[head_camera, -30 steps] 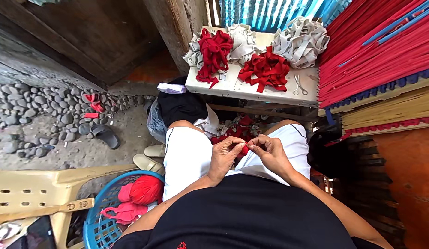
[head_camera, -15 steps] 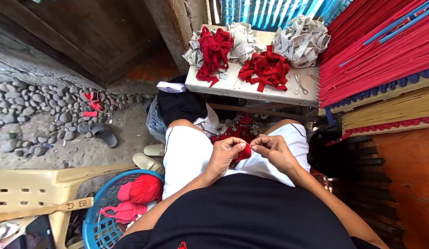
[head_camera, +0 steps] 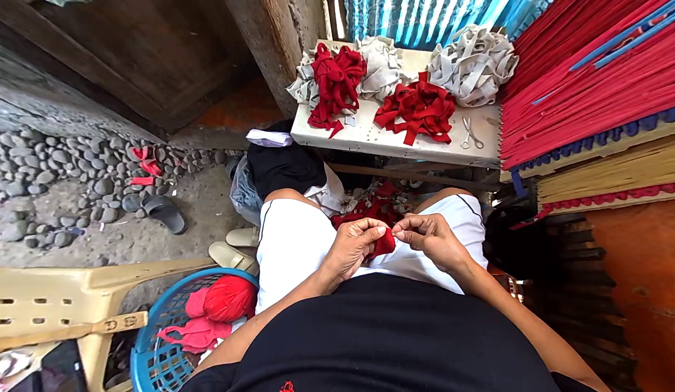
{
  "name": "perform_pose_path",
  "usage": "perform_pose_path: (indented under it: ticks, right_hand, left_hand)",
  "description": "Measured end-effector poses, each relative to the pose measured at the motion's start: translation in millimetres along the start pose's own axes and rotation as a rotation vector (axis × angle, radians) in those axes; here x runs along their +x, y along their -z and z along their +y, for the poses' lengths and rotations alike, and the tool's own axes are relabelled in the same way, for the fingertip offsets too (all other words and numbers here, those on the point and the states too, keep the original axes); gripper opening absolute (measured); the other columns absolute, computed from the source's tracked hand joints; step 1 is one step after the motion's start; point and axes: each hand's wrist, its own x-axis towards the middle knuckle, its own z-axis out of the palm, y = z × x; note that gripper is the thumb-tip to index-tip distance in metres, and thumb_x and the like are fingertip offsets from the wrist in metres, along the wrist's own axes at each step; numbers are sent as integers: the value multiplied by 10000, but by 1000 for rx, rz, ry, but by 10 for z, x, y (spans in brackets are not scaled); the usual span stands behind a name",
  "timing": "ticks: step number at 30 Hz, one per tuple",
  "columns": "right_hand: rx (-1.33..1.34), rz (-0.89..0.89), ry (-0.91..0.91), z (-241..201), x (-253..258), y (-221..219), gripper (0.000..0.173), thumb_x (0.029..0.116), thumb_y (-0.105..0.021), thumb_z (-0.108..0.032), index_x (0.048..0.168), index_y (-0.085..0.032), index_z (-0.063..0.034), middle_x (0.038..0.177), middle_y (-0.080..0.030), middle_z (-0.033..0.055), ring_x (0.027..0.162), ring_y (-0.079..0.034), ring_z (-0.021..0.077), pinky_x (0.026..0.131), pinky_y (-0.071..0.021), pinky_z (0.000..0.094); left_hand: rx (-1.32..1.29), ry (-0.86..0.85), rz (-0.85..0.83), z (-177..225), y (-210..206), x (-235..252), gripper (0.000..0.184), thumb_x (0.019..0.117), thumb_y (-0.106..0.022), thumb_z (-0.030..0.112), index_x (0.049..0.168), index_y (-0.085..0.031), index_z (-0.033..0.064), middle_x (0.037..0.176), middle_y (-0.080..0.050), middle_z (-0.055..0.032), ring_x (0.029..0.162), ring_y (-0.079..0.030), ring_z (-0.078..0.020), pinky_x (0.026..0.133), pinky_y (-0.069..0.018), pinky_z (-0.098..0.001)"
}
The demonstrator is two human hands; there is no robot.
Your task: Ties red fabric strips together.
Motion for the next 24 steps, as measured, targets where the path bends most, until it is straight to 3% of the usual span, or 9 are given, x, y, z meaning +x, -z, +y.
perform_pose_path:
  ticks: [14,20,24]
  right_hand:
    - [73,15,33,97,15,-78,87,923,-669,28,893,-734,-22,802,-654,27,609,-523,60,547,-433,212]
    - [100,58,21,140,23,-142,91,925,-663,31,883,-723,-24,776,-650,20,595,-519,55,547,-435,211]
    - [99,58,11,178,37,-164,71,927,-669,24,883,-710,-13,786,-649,44,612,-555,88,569,-487,244]
  left_hand:
    - [-62,62,8,11,20,-9,74,974,-624,-30,968,-698,-29,900,-723,-120,806,-720,-163,799,-623,-348]
    - [50,-34,60,-36,11,-11,41,948,-667,-20,943,-705,-5,868,-714,-88,773,-693,-131,765,-607,-317]
    - [200,-137,84,-123,42,15,11,938,-696,14,938,-707,9,846,-703,-60,745,-666,-109,732,-586,-294]
